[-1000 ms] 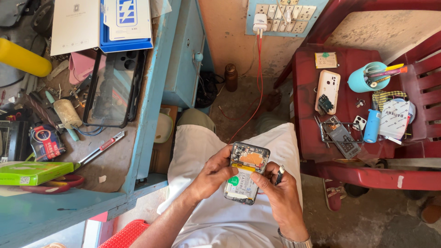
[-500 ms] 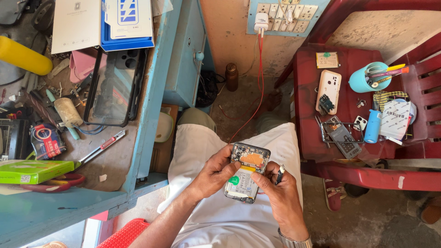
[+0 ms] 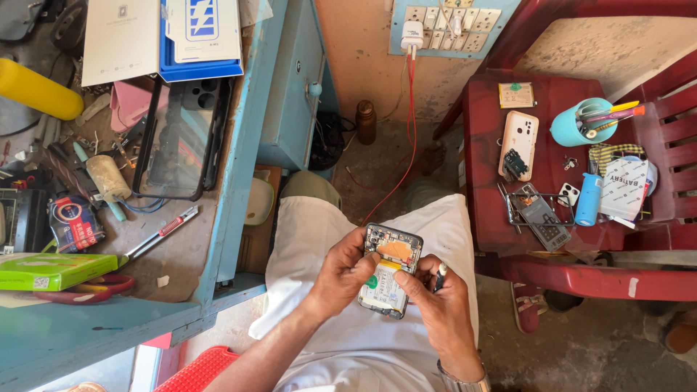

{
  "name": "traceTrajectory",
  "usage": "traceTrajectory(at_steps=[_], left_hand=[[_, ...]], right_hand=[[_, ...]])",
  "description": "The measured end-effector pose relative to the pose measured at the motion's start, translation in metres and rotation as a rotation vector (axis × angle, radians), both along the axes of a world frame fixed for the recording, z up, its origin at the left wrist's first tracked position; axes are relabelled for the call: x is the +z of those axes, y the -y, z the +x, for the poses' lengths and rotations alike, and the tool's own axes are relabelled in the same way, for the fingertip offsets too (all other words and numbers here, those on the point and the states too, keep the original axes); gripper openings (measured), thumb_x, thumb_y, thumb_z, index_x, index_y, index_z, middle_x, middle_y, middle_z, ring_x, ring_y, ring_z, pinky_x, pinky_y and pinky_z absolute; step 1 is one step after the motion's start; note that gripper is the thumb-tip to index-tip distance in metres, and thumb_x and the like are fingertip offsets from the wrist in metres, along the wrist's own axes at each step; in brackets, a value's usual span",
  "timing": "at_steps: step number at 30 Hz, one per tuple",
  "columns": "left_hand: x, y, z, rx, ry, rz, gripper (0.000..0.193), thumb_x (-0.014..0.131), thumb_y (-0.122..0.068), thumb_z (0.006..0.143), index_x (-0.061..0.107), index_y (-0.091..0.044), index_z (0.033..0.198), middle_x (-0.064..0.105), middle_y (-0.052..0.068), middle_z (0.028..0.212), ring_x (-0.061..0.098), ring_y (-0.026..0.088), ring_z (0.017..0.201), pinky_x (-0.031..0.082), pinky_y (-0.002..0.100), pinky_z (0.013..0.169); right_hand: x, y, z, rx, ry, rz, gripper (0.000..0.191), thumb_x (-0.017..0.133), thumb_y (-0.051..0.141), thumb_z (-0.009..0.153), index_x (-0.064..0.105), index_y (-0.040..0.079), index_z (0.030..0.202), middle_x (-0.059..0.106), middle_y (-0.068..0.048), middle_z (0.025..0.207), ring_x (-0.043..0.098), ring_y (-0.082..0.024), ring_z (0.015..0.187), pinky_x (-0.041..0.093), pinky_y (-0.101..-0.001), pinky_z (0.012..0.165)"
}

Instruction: The person replaces the battery in a disassembled smartphone. They open a new battery package, remove the battery, and install it into the phone's chassis. They then connect the battery ribbon cable to the motherboard and test the device by plugging in a charger and pressing the power button.

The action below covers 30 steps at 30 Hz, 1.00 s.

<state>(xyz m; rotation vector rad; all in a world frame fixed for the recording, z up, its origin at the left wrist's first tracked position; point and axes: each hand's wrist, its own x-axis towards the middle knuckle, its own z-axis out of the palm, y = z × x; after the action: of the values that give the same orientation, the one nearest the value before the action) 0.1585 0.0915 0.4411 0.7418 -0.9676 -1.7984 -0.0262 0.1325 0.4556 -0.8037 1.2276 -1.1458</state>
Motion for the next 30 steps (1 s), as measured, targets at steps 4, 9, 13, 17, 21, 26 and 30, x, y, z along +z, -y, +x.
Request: traceTrajectory(at_steps=[4, 9, 13, 17, 21, 26, 30], left_hand=[[-0.005, -0.003, -0.008, 0.125, 0.079, 0.003, 0.031, 0.049, 0.007, 0.097, 0.057, 0.004, 0.127, 0.069, 0.005, 0.11, 0.064, 0.008, 0.096, 0.054, 0.025, 0.083], [-0.007, -0.003, -0.011, 0.149, 0.11, 0.03, 0.03, 0.05, 0.007, 0.097, 0.057, 0.005, 0.126, 0.07, 0.006, 0.109, 0.064, 0.008, 0.095, 0.055, 0.025, 0.083], [0.0, 0.001, -0.006, 0.084, 0.032, 0.002, 0.032, 0.049, 0.005, 0.099, 0.056, 0.006, 0.13, 0.069, 0.007, 0.113, 0.064, 0.009, 0.099, 0.053, 0.025, 0.087], [0.009, 0.003, 0.004, -0.01, 0.036, 0.012, 0.037, 0.05, 0.003, 0.099, 0.052, 0.004, 0.135, 0.068, 0.007, 0.116, 0.064, 0.009, 0.104, 0.053, 0.026, 0.091], [0.012, 0.004, 0.005, -0.019, 0.039, -0.042, 0.037, 0.052, 0.004, 0.099, 0.05, 0.005, 0.137, 0.066, 0.007, 0.119, 0.063, 0.009, 0.109, 0.052, 0.026, 0.095], [0.006, 0.001, 0.0, 0.018, -0.008, 0.018, 0.031, 0.052, 0.004, 0.101, 0.054, 0.006, 0.132, 0.07, 0.008, 0.114, 0.065, 0.01, 0.101, 0.054, 0.027, 0.088], [0.002, -0.001, -0.004, 0.073, -0.019, 0.083, 0.029, 0.052, 0.004, 0.099, 0.058, 0.005, 0.128, 0.072, 0.008, 0.11, 0.067, 0.01, 0.095, 0.056, 0.027, 0.083]], right_hand=[[0.002, -0.003, 0.005, -0.017, -0.029, 0.005, 0.015, 0.078, 0.01, 0.087, 0.067, 0.0, 0.089, 0.064, 0.0, 0.072, 0.055, -0.004, 0.063, 0.05, -0.0233, 0.057], [0.001, -0.003, 0.007, -0.019, -0.092, -0.004, 0.016, 0.078, 0.01, 0.088, 0.068, -0.001, 0.09, 0.064, -0.001, 0.072, 0.053, -0.004, 0.063, 0.046, -0.0228, 0.056], [0.001, 0.0, 0.005, -0.028, -0.018, 0.043, 0.015, 0.077, 0.011, 0.088, 0.068, 0.0, 0.09, 0.066, -0.001, 0.073, 0.057, -0.005, 0.064, 0.051, -0.0239, 0.057], [0.003, 0.0, 0.003, -0.016, 0.007, 0.039, 0.015, 0.077, 0.011, 0.087, 0.066, 0.001, 0.089, 0.068, -0.002, 0.074, 0.06, -0.005, 0.065, 0.054, -0.0252, 0.058], [0.003, -0.001, 0.002, -0.011, 0.018, 0.053, 0.015, 0.077, 0.012, 0.088, 0.066, 0.001, 0.089, 0.067, -0.001, 0.074, 0.06, -0.005, 0.065, 0.055, -0.0251, 0.059], [-0.002, -0.003, 0.004, -0.006, 0.017, 0.006, 0.016, 0.078, 0.01, 0.088, 0.066, 0.001, 0.088, 0.065, -0.001, 0.073, 0.056, -0.005, 0.063, 0.052, -0.0248, 0.058], [-0.004, -0.004, 0.005, -0.009, -0.015, 0.001, 0.016, 0.079, 0.011, 0.089, 0.067, 0.0, 0.088, 0.065, -0.002, 0.072, 0.055, -0.005, 0.063, 0.048, -0.0235, 0.056]])
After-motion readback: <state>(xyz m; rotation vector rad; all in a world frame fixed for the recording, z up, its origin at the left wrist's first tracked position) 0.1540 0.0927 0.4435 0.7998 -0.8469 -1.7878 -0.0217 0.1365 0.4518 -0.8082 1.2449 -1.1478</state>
